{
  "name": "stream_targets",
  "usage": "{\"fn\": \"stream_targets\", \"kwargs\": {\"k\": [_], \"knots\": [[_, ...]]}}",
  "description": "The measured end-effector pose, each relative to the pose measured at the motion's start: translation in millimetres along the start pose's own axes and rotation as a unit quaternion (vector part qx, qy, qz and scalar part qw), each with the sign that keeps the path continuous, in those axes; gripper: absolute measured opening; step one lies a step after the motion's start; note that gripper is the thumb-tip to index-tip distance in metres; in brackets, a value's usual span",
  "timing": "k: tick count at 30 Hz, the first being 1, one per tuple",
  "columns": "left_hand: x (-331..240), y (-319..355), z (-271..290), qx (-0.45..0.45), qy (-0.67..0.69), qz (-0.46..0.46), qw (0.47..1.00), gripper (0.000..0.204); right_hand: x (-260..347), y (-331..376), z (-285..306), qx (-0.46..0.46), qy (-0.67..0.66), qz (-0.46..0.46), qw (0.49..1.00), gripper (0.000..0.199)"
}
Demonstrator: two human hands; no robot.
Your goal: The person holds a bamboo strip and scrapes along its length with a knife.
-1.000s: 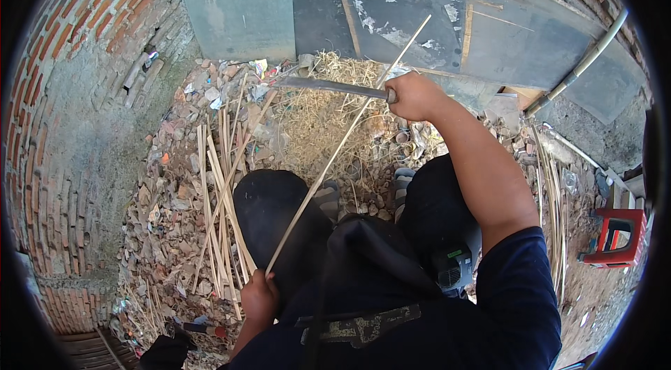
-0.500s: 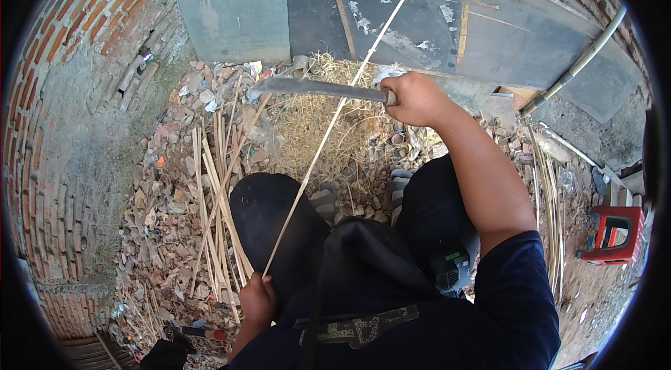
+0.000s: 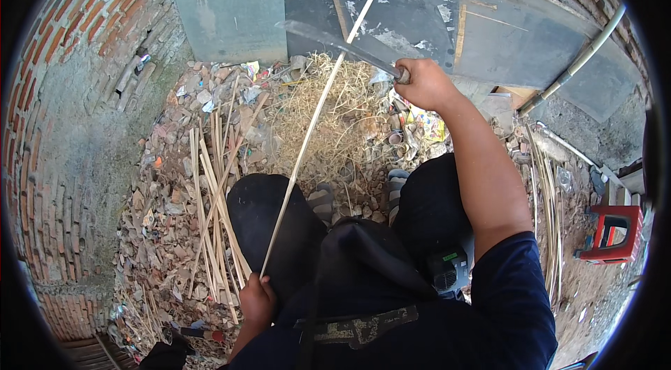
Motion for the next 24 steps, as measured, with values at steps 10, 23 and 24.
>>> {"fn": "stream_targets", "kwargs": {"k": [10,23,24], "knots": [[2,-5,1,0.005,0.006,-0.002,1.000,0.019,-32,-20,-4,-0.010,0.003,0.002,1.000,0.032],[2,-10,6,0.063,0.012,0.016,0.998,0.027,84,36,-77,0.200,0.147,0.157,0.956,0.022],[4,-11,2,0.052,0.012,0.006,0.999,0.028,47,13,-80,0.183,0.107,0.119,0.970,0.021]]}}
Point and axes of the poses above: each hand's wrist, its own y-axis away from the middle knuckle, its own z-axis out of the back of the hand, x = y × z, the point moved 10 cm from there along -y, towards the middle knuckle, and after that the axes turned 10 degrees about -y, right-handed, at the moved point
